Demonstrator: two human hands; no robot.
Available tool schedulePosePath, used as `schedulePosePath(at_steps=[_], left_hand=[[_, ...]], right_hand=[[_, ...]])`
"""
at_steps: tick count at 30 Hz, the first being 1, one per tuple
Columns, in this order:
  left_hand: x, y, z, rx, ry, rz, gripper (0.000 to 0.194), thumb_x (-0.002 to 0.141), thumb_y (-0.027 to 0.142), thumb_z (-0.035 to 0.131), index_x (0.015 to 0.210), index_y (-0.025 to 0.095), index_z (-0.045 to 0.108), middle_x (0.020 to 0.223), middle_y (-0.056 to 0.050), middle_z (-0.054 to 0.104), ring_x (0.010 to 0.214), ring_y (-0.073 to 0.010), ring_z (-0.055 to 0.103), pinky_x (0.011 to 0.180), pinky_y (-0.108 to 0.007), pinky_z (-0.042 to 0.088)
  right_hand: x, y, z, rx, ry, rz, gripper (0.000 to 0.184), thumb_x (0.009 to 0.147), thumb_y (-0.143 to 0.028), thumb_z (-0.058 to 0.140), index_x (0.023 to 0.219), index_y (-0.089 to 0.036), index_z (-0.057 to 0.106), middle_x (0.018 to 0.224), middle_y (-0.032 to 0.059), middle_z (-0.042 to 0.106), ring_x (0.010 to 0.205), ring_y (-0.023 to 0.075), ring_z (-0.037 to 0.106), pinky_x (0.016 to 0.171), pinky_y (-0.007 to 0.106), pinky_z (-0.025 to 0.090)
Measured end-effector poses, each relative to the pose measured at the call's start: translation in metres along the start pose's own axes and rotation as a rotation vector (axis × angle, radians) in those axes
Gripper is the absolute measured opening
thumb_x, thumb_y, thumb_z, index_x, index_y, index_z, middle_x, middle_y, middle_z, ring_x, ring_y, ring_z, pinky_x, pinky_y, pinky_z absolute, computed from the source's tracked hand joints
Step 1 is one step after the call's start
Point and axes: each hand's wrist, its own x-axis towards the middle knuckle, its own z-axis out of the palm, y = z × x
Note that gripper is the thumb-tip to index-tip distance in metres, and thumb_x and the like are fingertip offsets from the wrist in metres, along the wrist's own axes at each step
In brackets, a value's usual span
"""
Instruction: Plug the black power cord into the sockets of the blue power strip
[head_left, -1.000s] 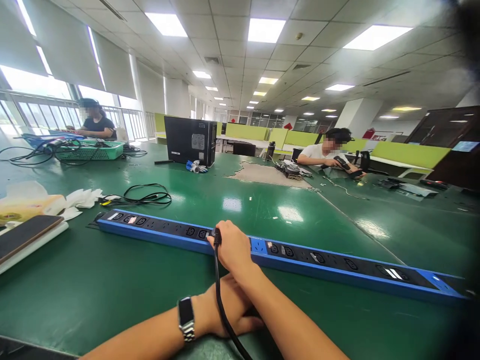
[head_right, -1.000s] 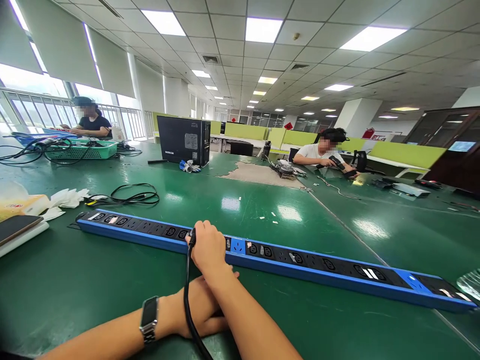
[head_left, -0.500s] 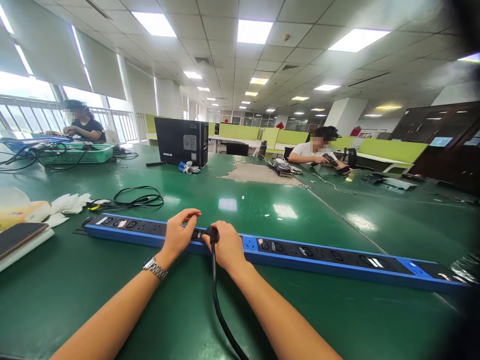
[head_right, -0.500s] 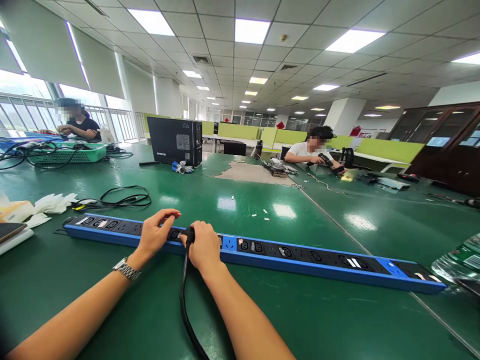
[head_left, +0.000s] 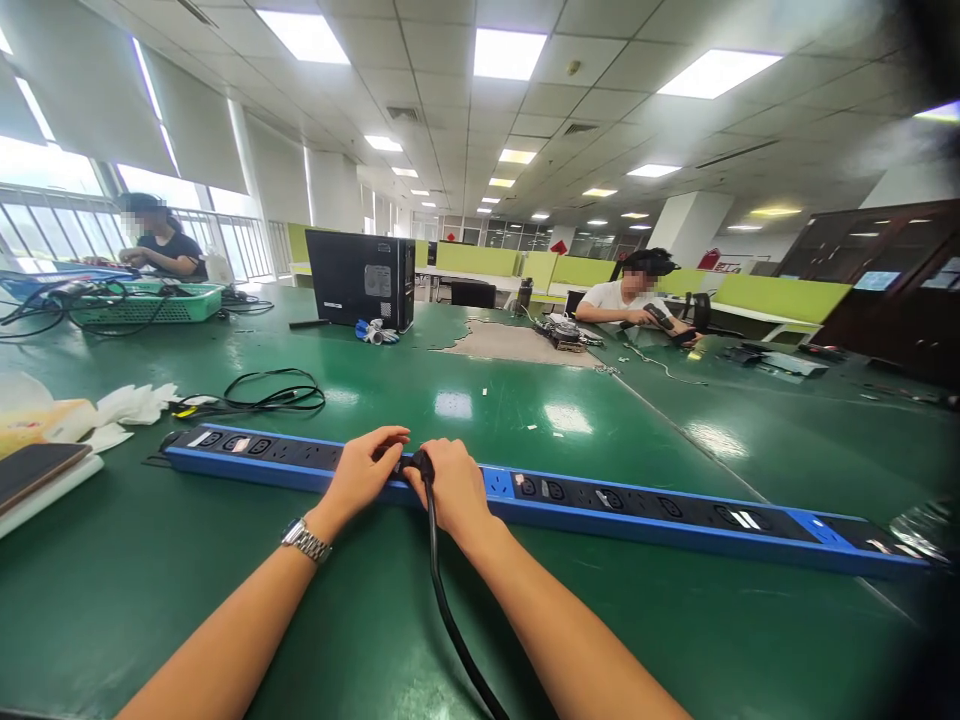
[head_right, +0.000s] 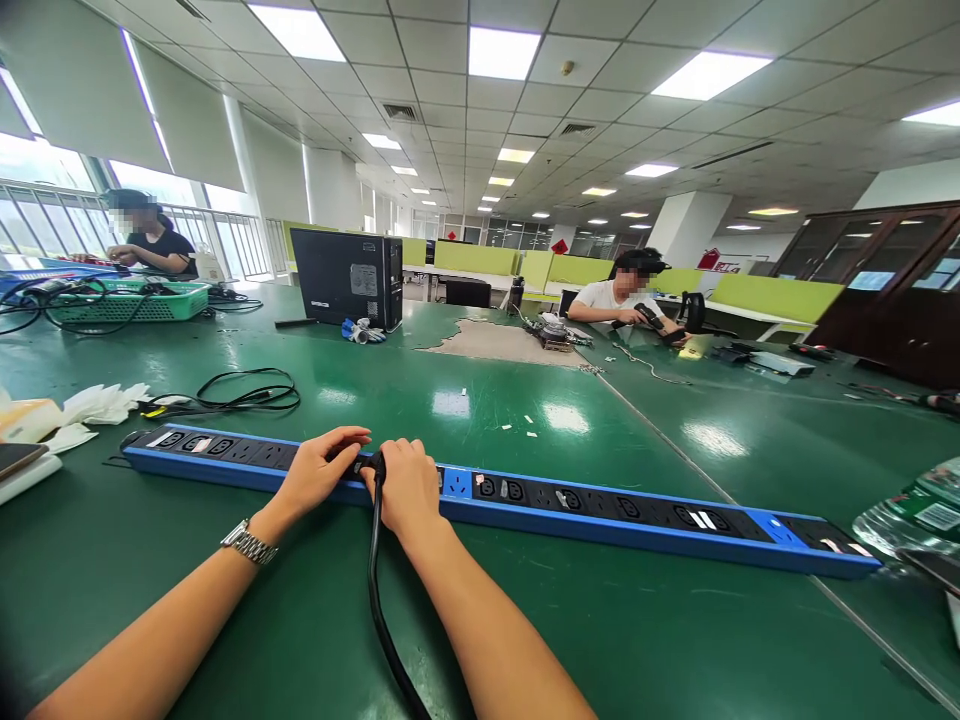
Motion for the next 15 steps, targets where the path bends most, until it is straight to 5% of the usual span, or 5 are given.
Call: schedulePosePath(at_steps=[8, 15], left_hand=[[-0.001, -0.008, 0.002, 0.031, -0.047, 0.008, 0.032, 0.083, 0.031, 0.051, 0.106, 0.017, 0.068, 0.105, -0.008, 0.073, 0.096, -0.0223, 0.069, 0.09, -0.037, 0.054], [-0.002, -0.004, -0.01, 0.052, -0.306, 0.094, 0.054, 0.072, 0.016, 0.055, 0.126, 0.019, 0.059, 0.118, -0.006, 0.069, 0.108, -0.0215, 0.063, 0.1, -0.037, 0.047]], right_hand=[[-0.001, -0.009, 0.01, -0.059, 0.055, -0.016, 0.023, 0.092, -0.035, 0.05, 0.109, -0.027, 0.063, 0.102, 0.0052, 0.064, 0.094, 0.0223, 0.054, 0.079, 0.035, 0.043], [-0.039, 0.007, 0.029, -0.147, 0.151, -0.012, 0.073, 0.077, -0.044, 0.066, 0.138, -0.012, 0.044, 0.134, 0.0168, 0.053, 0.122, 0.0324, 0.045, 0.109, 0.051, 0.03]])
